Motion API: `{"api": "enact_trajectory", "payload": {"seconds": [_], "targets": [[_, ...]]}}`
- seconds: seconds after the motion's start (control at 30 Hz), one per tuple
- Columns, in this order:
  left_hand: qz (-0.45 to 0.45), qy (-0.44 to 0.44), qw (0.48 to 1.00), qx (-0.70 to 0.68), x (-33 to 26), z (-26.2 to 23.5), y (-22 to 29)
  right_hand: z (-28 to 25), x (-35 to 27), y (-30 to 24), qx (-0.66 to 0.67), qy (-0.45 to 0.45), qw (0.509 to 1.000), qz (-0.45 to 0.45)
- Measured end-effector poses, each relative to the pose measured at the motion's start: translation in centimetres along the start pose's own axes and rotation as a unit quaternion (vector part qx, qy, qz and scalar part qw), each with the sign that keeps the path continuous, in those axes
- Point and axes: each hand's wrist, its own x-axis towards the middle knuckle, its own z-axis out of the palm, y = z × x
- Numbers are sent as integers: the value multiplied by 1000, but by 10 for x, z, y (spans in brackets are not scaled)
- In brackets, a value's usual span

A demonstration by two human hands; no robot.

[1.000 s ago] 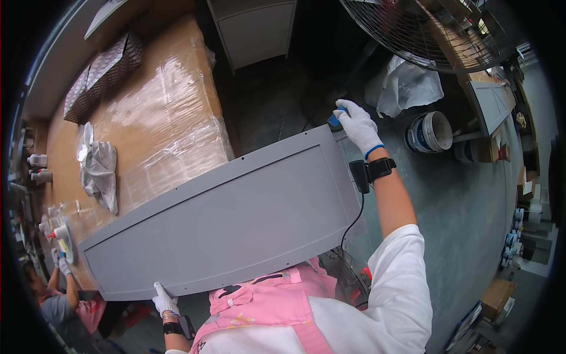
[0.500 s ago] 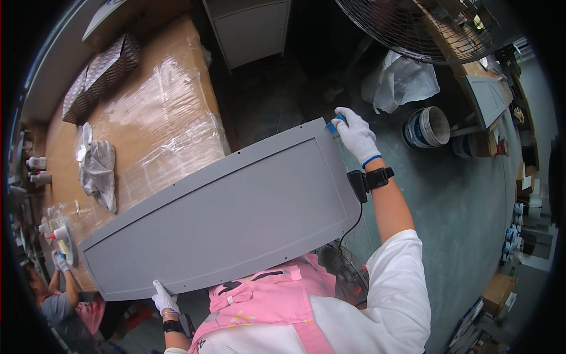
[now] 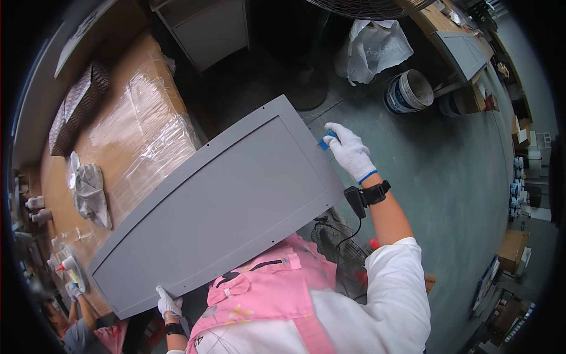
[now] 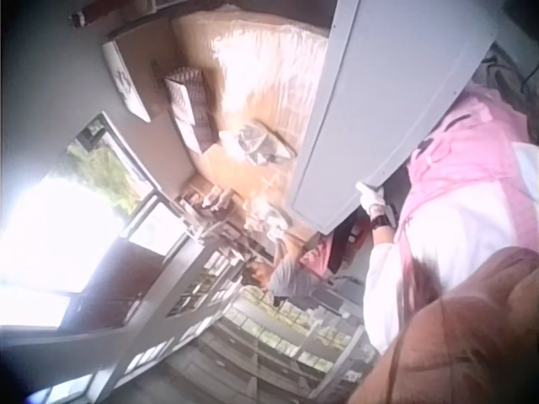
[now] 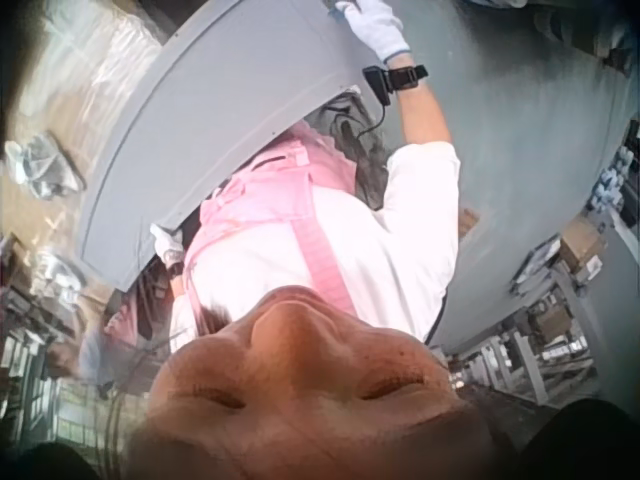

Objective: Applying adhesive and finishing a furniture panel at a manufacturing workstation.

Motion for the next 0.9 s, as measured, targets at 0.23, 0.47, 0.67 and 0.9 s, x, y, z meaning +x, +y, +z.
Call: {"api": "enact_trajectory", "payload": {"seconds": [0.23, 0.47, 0.67, 0.9], "targets": [[-3, -21, 995, 94, -22, -2, 21, -2, -71, 37, 22, 21, 999, 43], [0, -9, 987, 159, -20, -6, 28, 0, -123, 59, 56, 81, 994, 36], [12, -38, 968, 246, -5, -16, 30, 12, -152, 75, 120, 127, 983, 62], [32, -66, 957, 281, 15, -20, 25, 50, -173, 58, 259, 258, 929, 66]]}}
